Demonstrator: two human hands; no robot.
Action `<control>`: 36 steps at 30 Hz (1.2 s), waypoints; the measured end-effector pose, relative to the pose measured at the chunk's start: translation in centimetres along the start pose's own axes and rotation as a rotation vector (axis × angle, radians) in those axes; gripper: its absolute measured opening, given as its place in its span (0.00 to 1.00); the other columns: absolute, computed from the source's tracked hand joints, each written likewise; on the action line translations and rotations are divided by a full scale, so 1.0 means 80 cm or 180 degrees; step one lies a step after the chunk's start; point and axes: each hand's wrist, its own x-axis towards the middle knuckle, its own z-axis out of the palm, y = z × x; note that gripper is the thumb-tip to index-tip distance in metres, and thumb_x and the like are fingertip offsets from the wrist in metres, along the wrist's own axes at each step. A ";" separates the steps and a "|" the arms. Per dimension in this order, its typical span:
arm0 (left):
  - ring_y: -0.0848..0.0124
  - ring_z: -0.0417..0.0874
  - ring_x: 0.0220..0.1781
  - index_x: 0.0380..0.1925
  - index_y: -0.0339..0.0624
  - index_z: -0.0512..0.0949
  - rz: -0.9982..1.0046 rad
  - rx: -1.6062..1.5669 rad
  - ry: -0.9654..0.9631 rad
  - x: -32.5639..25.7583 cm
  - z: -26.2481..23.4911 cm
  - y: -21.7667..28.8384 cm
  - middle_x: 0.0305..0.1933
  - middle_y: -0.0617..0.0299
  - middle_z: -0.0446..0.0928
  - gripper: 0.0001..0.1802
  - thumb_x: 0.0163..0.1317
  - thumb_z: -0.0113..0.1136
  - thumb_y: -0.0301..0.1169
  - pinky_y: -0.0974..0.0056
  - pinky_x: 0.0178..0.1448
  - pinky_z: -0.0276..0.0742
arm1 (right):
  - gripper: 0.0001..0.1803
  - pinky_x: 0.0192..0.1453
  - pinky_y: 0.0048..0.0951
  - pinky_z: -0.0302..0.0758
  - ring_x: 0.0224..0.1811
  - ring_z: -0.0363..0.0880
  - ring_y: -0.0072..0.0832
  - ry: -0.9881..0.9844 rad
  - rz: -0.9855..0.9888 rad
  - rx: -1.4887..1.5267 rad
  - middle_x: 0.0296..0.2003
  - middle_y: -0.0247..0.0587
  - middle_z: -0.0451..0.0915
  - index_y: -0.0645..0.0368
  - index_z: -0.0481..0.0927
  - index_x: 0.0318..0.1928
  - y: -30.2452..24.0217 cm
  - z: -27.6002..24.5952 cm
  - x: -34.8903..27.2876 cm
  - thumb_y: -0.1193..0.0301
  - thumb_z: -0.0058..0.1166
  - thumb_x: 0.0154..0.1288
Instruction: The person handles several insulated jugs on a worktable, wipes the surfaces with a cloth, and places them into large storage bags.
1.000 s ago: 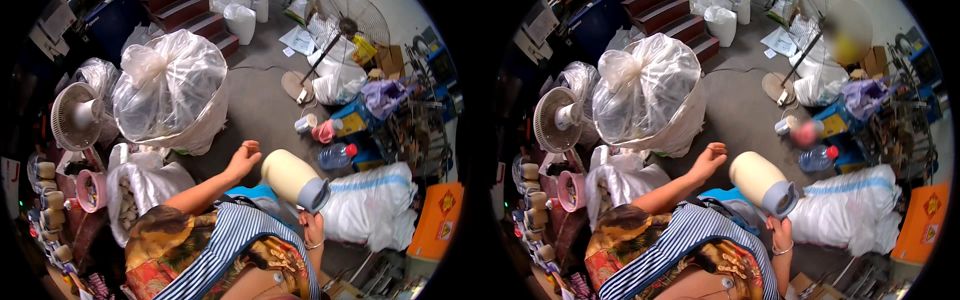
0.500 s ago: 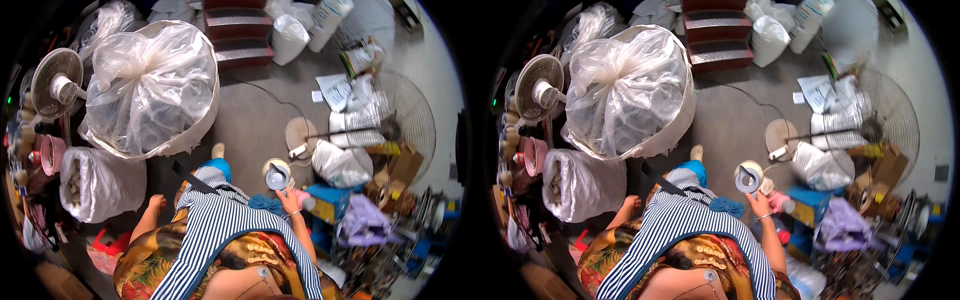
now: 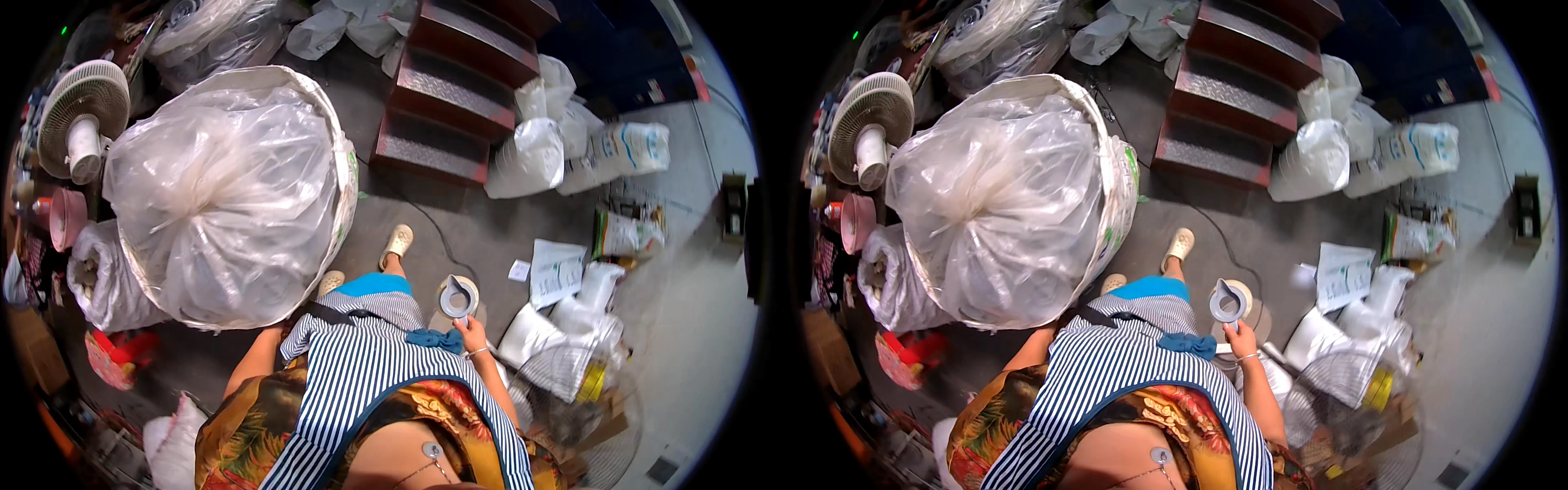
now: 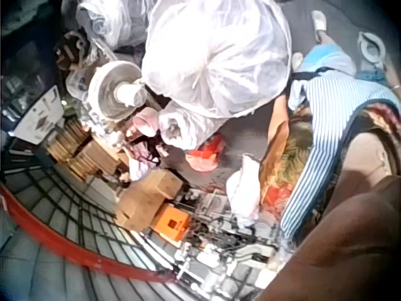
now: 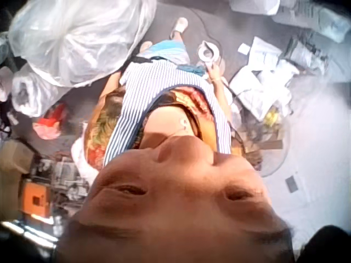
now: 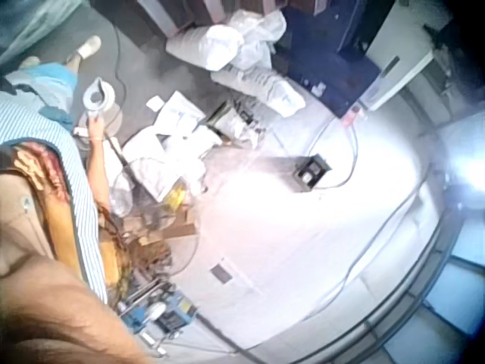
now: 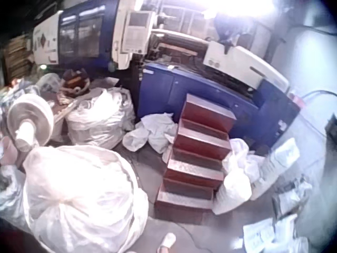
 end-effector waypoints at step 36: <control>0.72 0.80 0.43 0.51 0.44 0.73 -0.3202 -0.3849 0.0345 -0.148 0.476 0.531 0.45 0.62 0.79 0.14 0.71 0.51 0.38 0.66 0.46 0.76 | 0.19 0.42 0.42 0.79 0.40 0.82 0.50 -0.1307 -0.3949 -0.5178 0.36 0.55 0.83 0.60 0.84 0.38 -0.780 0.000 0.884 0.64 0.71 0.45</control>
